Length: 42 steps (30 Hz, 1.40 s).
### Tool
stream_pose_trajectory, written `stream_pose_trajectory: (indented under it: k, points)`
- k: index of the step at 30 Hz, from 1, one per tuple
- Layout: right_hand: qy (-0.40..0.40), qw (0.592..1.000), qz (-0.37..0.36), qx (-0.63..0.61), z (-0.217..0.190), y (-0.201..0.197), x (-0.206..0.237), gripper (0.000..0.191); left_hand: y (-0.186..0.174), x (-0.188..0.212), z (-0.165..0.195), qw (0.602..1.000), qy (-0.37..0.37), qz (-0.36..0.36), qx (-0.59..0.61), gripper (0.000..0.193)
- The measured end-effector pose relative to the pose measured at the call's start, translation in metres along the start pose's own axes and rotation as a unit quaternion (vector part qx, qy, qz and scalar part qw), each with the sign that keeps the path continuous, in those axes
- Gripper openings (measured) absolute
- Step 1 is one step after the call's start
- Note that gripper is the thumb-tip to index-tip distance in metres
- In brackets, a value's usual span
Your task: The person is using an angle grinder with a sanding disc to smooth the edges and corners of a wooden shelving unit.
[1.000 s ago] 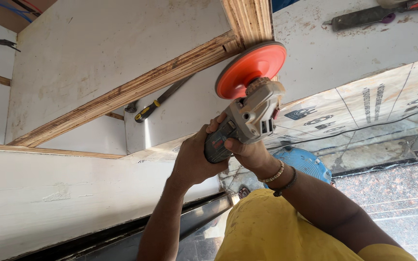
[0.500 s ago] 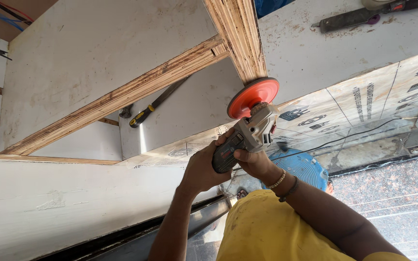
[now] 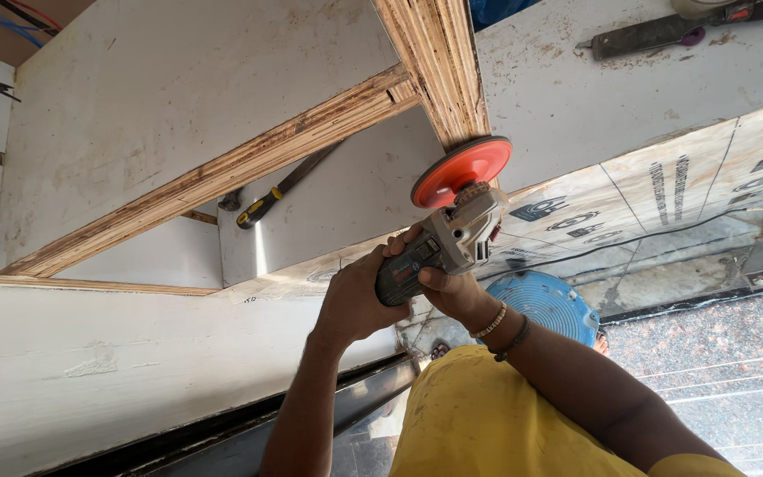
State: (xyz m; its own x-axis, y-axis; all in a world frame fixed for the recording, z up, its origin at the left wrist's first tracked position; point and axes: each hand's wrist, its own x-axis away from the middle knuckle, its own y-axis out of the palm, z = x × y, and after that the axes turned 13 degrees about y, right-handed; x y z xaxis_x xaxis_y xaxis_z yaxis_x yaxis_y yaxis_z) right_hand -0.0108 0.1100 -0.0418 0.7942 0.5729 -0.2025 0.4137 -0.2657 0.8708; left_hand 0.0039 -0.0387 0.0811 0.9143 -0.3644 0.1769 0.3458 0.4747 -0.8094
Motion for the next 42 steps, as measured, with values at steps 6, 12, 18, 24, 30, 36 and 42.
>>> stream_pose_trajectory:
  k: [6,12,18,24,30,36,42]
  points:
    - [-0.031,1.0,0.006,0.001,-0.011,0.013,-0.005,0.058,-0.011,-0.003,0.01,1.0,0.021,0.005,-0.006,0.073]
    - [-0.04,0.999,0.011,0.008,-0.015,0.024,-0.009,0.058,-0.017,-0.001,0.014,1.0,0.021,0.012,0.007,0.067]
    - [-0.038,0.999,0.015,0.031,-0.018,0.034,-0.016,0.06,-0.025,-0.001,0.016,0.999,0.016,0.011,0.027,0.063]
    - [-0.054,0.997,0.019,0.046,-0.027,0.044,-0.021,0.062,-0.034,-0.002,0.019,0.998,0.044,0.02,0.037,0.063]
    - [-0.063,0.995,0.025,0.066,-0.039,0.056,-0.024,0.063,-0.042,-0.004,0.027,0.996,0.06,0.033,0.05,0.064]
    - [-0.086,0.993,0.037,0.076,-0.054,0.068,-0.026,0.064,-0.048,-0.008,0.037,0.996,0.066,0.044,0.046,0.066]
    - [-0.089,0.991,0.045,0.09,-0.061,0.081,-0.03,0.064,-0.055,-0.007,0.043,0.992,0.094,0.052,0.07,0.064]
